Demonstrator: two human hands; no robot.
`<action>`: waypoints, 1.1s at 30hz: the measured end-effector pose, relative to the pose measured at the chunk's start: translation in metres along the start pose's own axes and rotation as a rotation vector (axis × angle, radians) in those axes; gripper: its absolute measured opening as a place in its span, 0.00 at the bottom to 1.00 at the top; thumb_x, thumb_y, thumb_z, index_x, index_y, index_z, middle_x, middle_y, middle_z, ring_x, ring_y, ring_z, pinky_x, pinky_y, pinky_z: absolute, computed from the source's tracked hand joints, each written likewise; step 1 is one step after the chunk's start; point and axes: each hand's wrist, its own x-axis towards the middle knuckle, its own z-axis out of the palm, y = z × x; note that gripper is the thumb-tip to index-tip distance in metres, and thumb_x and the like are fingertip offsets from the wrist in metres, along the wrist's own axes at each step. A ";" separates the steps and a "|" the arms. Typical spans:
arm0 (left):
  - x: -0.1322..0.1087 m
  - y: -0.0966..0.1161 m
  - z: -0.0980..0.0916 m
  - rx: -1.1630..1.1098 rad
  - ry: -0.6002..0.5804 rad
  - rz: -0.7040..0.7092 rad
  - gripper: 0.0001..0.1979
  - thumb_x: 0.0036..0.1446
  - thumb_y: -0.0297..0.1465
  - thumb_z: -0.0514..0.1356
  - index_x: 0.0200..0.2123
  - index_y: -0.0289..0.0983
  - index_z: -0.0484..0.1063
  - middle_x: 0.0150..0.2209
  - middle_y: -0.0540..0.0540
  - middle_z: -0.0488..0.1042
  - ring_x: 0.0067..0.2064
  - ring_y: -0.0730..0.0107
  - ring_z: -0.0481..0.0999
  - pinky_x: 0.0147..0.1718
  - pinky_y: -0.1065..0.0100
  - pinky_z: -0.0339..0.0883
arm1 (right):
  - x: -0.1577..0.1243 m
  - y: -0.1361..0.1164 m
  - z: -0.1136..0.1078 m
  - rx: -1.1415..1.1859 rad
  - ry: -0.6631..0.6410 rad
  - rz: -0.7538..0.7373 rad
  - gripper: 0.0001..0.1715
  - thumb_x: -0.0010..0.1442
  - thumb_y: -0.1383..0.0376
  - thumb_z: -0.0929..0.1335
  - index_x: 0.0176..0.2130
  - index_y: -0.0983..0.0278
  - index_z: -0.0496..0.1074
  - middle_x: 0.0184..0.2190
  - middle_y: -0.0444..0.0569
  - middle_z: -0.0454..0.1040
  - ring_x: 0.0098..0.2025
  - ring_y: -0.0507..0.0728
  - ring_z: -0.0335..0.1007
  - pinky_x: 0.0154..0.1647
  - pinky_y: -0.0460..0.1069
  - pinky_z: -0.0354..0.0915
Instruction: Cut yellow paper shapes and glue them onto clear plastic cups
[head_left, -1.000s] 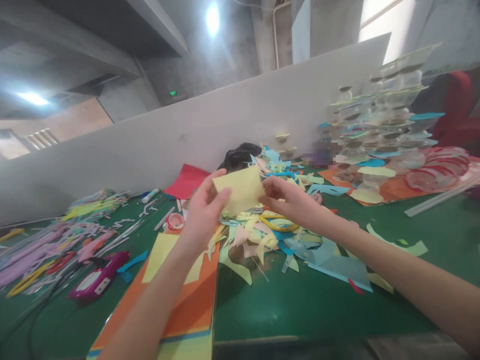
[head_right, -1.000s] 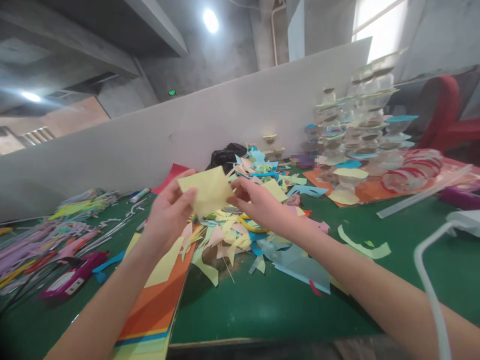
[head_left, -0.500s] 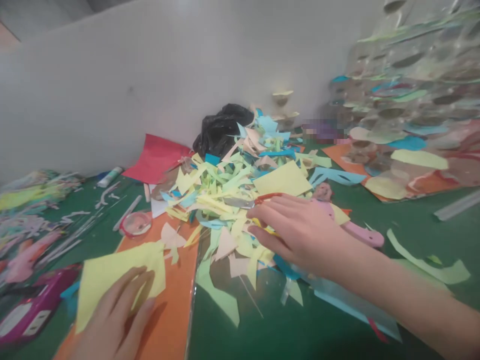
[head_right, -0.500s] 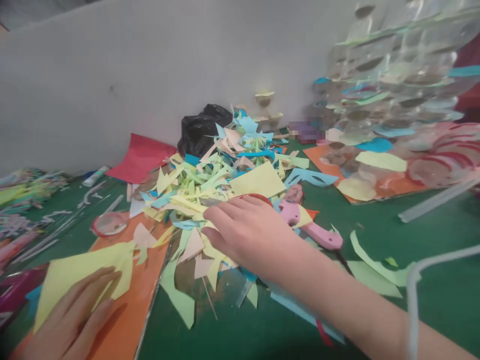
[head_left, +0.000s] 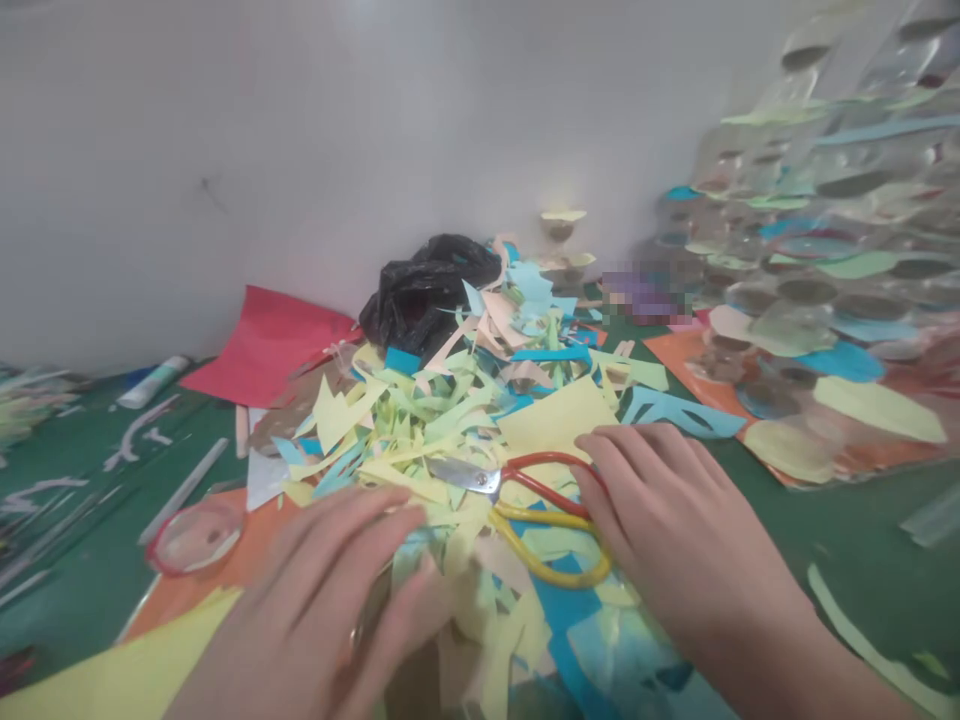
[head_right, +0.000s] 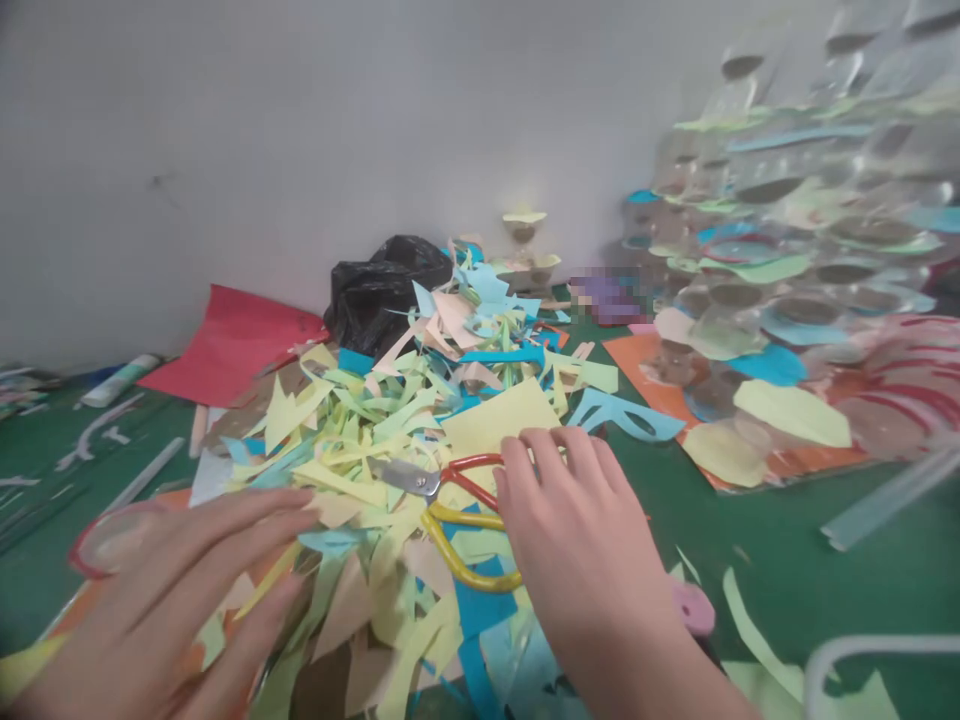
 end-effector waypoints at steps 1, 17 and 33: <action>0.028 0.006 0.009 -0.016 -0.020 0.036 0.19 0.60 0.31 0.58 0.55 0.47 0.69 0.48 0.47 0.76 0.49 0.56 0.74 0.51 0.58 0.65 | 0.001 0.002 0.000 -0.008 0.014 0.004 0.09 0.62 0.71 0.63 0.35 0.64 0.72 0.35 0.56 0.75 0.39 0.66 0.68 0.37 0.57 0.61; 0.147 0.017 0.081 -0.770 -0.167 -0.237 0.05 0.63 0.31 0.55 0.35 0.41 0.70 0.38 0.49 0.73 0.41 0.65 0.72 0.43 0.65 0.64 | 0.001 -0.034 0.001 0.140 0.171 -0.051 0.17 0.59 0.75 0.60 0.42 0.65 0.74 0.38 0.50 0.77 0.41 0.62 0.66 0.41 0.56 0.58; 0.069 0.034 0.047 -1.394 -0.039 -0.991 0.21 0.53 0.39 0.65 0.49 0.41 0.69 0.41 0.46 0.79 0.40 0.62 0.79 0.34 0.67 0.72 | 0.001 -0.024 -0.017 0.357 0.316 -0.093 0.13 0.68 0.70 0.62 0.42 0.58 0.75 0.34 0.46 0.78 0.41 0.59 0.64 0.45 0.55 0.62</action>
